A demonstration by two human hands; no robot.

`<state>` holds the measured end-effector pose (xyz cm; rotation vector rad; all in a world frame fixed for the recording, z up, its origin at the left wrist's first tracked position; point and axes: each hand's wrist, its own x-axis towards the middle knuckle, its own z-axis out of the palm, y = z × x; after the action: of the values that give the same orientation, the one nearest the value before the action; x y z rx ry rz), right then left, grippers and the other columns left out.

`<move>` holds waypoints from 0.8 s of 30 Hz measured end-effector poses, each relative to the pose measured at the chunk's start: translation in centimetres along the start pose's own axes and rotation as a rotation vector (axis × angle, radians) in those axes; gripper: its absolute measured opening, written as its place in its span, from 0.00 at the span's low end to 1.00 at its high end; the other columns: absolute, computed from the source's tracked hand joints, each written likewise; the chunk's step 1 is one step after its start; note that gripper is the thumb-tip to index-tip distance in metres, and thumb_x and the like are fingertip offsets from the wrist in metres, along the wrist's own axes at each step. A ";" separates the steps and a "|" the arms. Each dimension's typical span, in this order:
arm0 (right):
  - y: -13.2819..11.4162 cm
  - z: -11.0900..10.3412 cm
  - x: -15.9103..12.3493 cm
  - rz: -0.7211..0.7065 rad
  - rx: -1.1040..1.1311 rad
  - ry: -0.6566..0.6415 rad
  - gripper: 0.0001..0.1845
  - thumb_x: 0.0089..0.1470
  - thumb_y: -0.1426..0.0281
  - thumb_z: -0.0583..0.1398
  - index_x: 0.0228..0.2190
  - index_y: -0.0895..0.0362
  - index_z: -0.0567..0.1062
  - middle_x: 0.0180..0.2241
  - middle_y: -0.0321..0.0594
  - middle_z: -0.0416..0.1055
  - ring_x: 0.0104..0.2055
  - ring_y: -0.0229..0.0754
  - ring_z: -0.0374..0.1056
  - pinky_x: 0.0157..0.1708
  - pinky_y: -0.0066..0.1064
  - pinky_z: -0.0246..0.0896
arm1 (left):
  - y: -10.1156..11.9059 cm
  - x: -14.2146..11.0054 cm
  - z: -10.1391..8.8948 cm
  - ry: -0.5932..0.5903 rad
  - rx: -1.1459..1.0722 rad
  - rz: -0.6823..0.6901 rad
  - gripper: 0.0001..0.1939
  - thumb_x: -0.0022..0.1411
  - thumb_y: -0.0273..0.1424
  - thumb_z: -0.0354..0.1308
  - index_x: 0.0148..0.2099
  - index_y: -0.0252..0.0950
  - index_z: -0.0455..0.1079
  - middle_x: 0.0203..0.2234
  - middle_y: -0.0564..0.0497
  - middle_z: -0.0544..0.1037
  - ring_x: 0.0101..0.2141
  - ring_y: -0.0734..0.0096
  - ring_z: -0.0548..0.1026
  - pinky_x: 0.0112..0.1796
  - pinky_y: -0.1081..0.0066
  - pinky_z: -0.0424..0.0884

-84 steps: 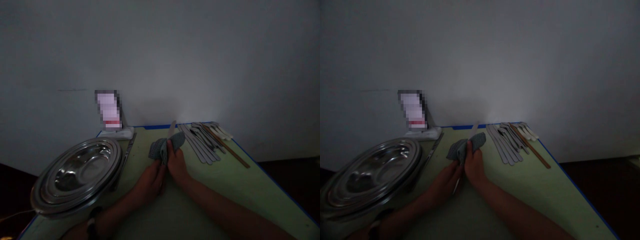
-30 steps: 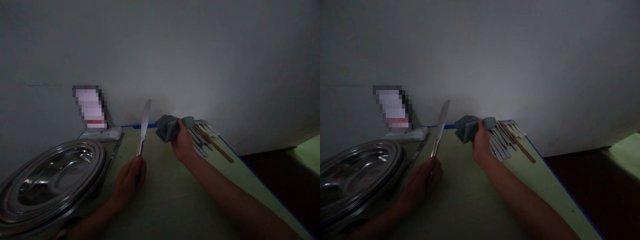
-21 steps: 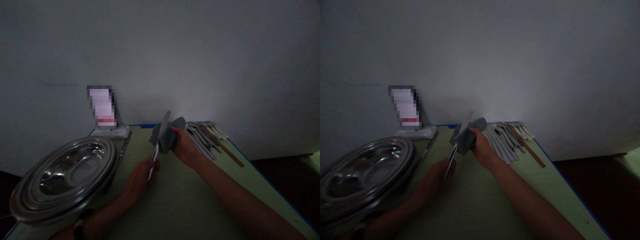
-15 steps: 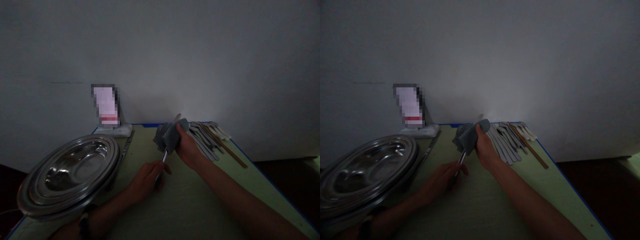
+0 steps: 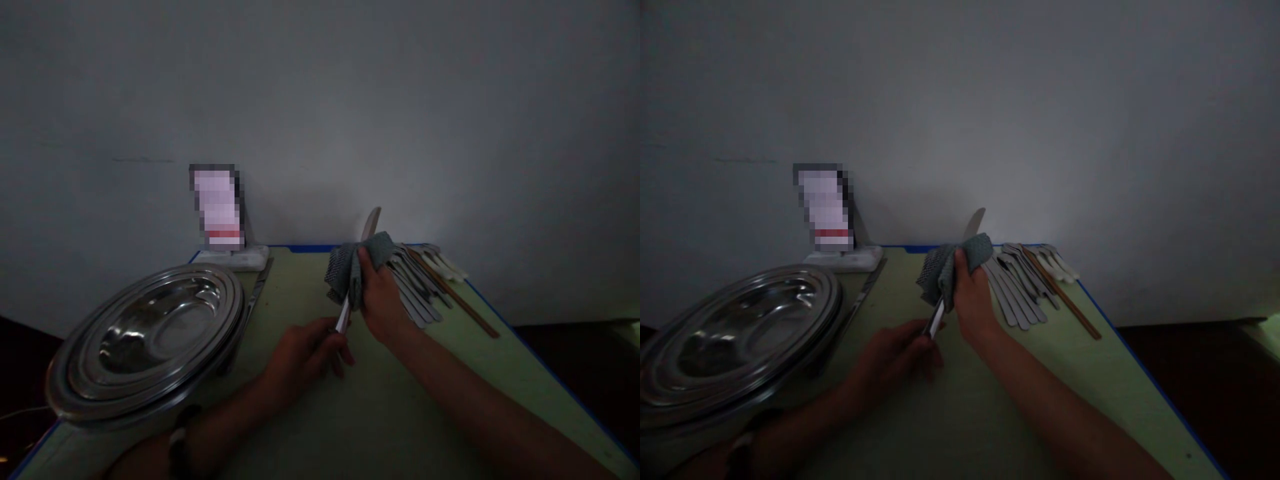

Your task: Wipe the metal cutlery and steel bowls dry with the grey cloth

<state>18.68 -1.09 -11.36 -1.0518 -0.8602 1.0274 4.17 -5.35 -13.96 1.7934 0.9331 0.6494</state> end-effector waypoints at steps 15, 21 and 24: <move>-3.7 -2.4 -0.3 -0.017 -0.740 -0.908 0.16 0.49 0.61 0.58 0.18 0.58 0.74 0.14 0.32 0.67 0.16 0.30 0.58 0.14 0.21 0.50 | -0.4 1.2 -0.3 0.388 -0.439 -0.160 0.23 0.53 0.53 0.50 0.30 0.37 0.60 0.17 0.60 0.59 0.17 0.79 0.59 0.17 0.78 0.55; -4.6 -3.3 0.3 0.153 -0.994 -1.144 0.21 0.53 0.62 0.54 0.13 0.58 0.69 0.09 0.29 0.60 0.10 0.28 0.52 0.10 0.20 0.43 | 0.8 0.8 -0.7 0.492 -0.283 -0.261 0.23 0.52 0.49 0.48 0.17 0.38 0.53 0.11 0.59 0.55 0.15 0.79 0.55 0.17 0.76 0.52; -5.1 -4.6 1.4 0.202 -1.020 -1.191 0.23 0.53 0.57 0.53 0.15 0.59 0.69 0.11 0.29 0.60 0.12 0.28 0.53 0.11 0.20 0.47 | 1.5 0.4 -0.3 0.506 -0.258 -0.218 0.22 0.52 0.48 0.48 0.16 0.37 0.55 0.11 0.58 0.56 0.15 0.79 0.55 0.16 0.76 0.52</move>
<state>24.62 -1.83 -7.62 -1.3161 -2.4601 1.4197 4.64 -5.22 -12.49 1.2959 1.2936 1.0554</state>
